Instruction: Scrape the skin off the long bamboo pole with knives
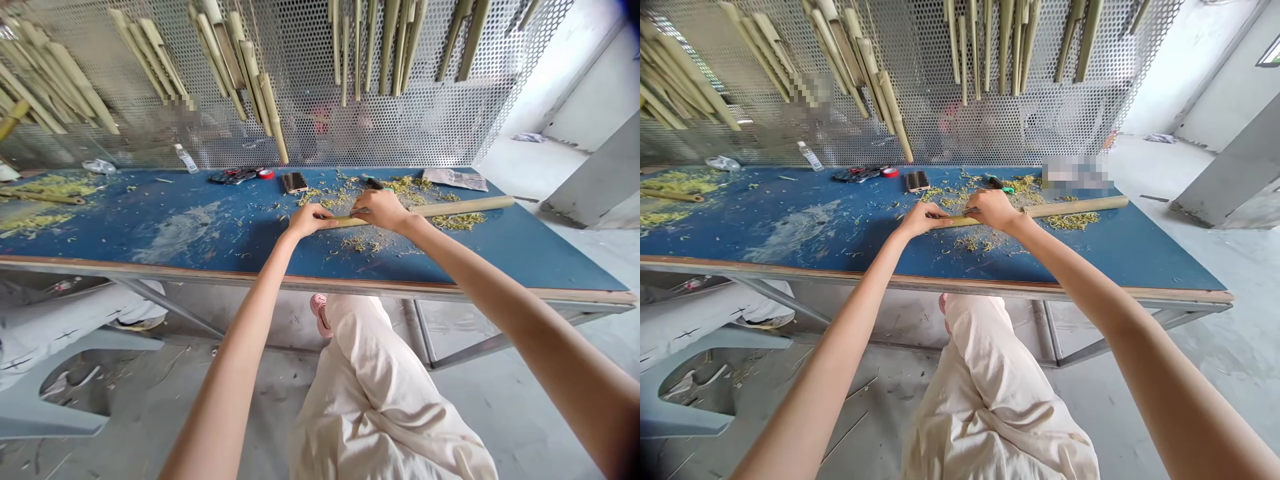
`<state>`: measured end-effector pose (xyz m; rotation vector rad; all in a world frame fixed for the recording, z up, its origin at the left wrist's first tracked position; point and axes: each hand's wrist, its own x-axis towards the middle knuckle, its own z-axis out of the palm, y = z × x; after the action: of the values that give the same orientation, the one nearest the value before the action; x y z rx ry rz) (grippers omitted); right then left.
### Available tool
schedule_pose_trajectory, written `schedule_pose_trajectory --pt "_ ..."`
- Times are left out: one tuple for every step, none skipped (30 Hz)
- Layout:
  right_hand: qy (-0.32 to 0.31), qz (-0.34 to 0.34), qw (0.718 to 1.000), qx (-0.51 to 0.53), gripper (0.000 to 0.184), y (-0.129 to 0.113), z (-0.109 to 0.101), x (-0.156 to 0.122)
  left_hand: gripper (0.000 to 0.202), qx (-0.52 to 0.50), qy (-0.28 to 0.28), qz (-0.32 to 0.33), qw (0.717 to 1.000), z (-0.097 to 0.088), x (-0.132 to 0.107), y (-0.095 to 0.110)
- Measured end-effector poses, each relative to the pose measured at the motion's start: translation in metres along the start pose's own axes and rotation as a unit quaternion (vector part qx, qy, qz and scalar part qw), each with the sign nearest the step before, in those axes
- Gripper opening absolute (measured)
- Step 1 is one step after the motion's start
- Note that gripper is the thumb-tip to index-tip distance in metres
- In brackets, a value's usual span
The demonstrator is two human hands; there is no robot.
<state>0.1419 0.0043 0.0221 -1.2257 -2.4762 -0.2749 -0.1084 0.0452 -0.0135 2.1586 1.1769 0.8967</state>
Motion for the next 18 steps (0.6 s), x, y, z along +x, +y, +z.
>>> schedule_pose_trajectory --pt "0.005 0.006 1.0 0.002 0.024 0.005 -0.001 -0.005 0.049 0.009 0.003 0.005 1.0 0.0 0.0 0.0" --pt "0.011 0.012 1.0 0.003 0.024 0.009 -0.001 -0.01 0.049 0.018 0.007 0.011 1.0 0.0 -0.001 0.0" --pt "0.017 0.018 1.0 0.003 0.025 0.013 -0.001 -0.014 0.049 0.026 0.01 0.015 0.999 0.001 -0.001 0.0" --pt "0.021 0.022 1.0 0.002 0.025 0.015 -0.001 -0.017 0.048 0.03 0.012 0.018 0.999 0.001 -0.001 0.001" --pt "0.023 0.022 0.999 0.001 0.025 0.016 -0.001 -0.017 0.047 0.032 0.013 0.02 0.999 0.002 -0.001 0.001" --pt "0.022 0.018 1.0 -0.001 0.026 0.014 0.001 -0.015 0.046 0.033 0.013 0.022 0.999 0.002 -0.001 0.001" --pt "0.019 0.009 1.0 -0.002 0.026 0.01 0.002 -0.012 0.044 0.034 0.013 0.021 0.999 0.002 -0.001 0.001" --pt "0.016 -0.003 1.0 -0.004 0.027 0.005 0.004 -0.006 0.043 0.034 0.012 0.02 0.999 0.003 -0.001 0.001" --pt "0.014 -0.016 1.0 -0.005 0.027 -0.001 0.006 0.001 0.041 0.033 0.01 0.019 0.999 0.003 -0.001 0.001" --pt "0.012 -0.028 1.0 -0.009 0.026 -0.008 0.008 0.008 0.04 0.032 0.008 0.017 0.999 0.002 -0.001 0.001" --pt "0.009 -0.035 0.999 -0.016 0.026 -0.014 0.009 0.016 0.038 0.032 0.006 0.014 0.999 0.002 -0.001 0.001" --pt "0.007 -0.04 0.999 -0.021 0.025 -0.019 0.011 0.022 0.035 0.033 0.003 0.013 0.999 0.001 -0.001 0.001" --pt "0.005 -0.044 0.999 -0.025 0.024 -0.023 0.011 0.027 0.033 0.035 0.0 0.012 0.999 0.0 -0.001 0.001" --pt "0.001 -0.048 0.999 -0.025 0.024 -0.024 0.012 0.029 0.032 0.037 -0.004 0.012 0.999 -0.001 -0.002 0.001" --pt "-0.002 -0.052 0.998 -0.022 0.023 -0.022 0.012 0.028 0.031 0.041 -0.008 0.013 0.999 -0.001 -0.002 0.002" --pt "-0.002 -0.056 0.998 -0.016 0.022 -0.019 0.011 0.025 0.032 0.044 -0.009 0.014 0.999 -0.002 -0.002 0.002" --pt "0.001 -0.057 0.998 -0.007 0.022 -0.014 0.01 0.02 0.033 0.046 -0.008 0.016 0.999 -0.002 -0.002 0.002" --pt "0.007 -0.056 0.998 0.004 0.022 -0.009 0.01 0.014 0.034 0.048 -0.005 0.018 0.999 -0.002 -0.002 0.002"
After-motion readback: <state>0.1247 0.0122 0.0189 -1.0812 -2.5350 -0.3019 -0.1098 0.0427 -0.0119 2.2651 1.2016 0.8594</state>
